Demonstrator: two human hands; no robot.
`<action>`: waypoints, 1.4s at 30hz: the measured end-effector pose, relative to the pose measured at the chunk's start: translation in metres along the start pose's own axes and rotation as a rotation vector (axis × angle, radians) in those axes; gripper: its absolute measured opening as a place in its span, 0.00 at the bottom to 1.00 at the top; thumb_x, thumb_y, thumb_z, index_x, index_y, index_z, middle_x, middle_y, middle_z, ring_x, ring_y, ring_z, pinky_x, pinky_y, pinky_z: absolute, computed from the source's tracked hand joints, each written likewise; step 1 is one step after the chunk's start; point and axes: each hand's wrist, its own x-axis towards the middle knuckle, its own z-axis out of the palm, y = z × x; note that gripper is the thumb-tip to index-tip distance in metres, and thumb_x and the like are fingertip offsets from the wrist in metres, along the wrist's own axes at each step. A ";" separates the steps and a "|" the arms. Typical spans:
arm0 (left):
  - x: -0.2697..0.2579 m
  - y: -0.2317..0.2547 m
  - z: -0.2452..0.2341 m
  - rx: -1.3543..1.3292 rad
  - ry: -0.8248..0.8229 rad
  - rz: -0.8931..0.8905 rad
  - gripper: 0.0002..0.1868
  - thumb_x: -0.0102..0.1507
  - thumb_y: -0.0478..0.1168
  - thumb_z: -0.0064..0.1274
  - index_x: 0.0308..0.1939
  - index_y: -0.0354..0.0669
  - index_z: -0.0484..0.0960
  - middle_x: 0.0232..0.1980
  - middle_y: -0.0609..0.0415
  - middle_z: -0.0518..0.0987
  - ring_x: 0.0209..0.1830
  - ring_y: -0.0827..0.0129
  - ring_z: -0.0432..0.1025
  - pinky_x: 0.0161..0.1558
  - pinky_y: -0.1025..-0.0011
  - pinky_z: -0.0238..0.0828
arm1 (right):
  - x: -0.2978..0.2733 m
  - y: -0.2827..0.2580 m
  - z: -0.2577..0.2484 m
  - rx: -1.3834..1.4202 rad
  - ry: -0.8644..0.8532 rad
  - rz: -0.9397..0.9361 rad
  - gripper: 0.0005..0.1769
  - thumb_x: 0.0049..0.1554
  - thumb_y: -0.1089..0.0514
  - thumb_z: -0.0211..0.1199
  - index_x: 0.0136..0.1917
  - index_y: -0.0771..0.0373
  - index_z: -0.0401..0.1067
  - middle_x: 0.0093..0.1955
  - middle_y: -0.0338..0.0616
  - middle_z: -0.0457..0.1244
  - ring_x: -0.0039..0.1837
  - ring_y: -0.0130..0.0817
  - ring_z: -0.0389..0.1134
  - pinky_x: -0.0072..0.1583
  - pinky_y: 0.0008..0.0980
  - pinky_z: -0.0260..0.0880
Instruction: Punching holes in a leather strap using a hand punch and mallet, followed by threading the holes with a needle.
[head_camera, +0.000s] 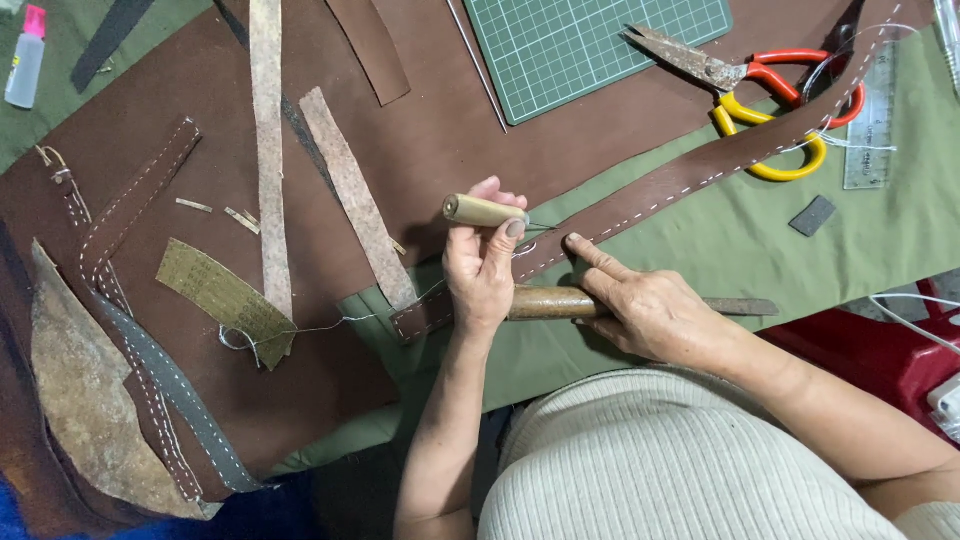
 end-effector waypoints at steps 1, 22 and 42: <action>0.000 0.000 0.000 -0.001 -0.003 0.002 0.22 0.69 0.33 0.55 0.66 0.32 0.71 0.53 0.46 0.81 0.53 0.65 0.79 0.46 0.75 0.81 | 0.000 -0.001 -0.001 -0.006 -0.002 -0.001 0.22 0.46 0.56 0.71 0.51 0.51 0.64 0.84 0.31 0.48 0.45 0.60 0.74 0.45 0.57 0.79; 0.011 0.033 0.008 0.239 -0.261 0.229 0.16 0.63 0.39 0.64 0.55 0.44 0.83 0.51 0.52 0.82 0.50 0.59 0.81 0.51 0.63 0.79 | -0.023 -0.011 -0.047 0.198 0.099 -0.299 0.21 0.55 0.45 0.67 0.56 0.56 0.71 0.51 0.48 0.69 0.41 0.60 0.74 0.37 0.57 0.75; -0.002 0.014 0.007 0.253 -0.341 0.274 0.14 0.71 0.38 0.53 0.61 0.43 0.76 0.57 0.47 0.76 0.54 0.60 0.81 0.59 0.69 0.85 | -0.017 -0.040 -0.124 -0.235 0.504 -0.300 0.35 0.62 0.52 0.67 0.80 0.54 0.63 0.39 0.40 0.56 0.33 0.37 0.58 0.36 0.38 0.60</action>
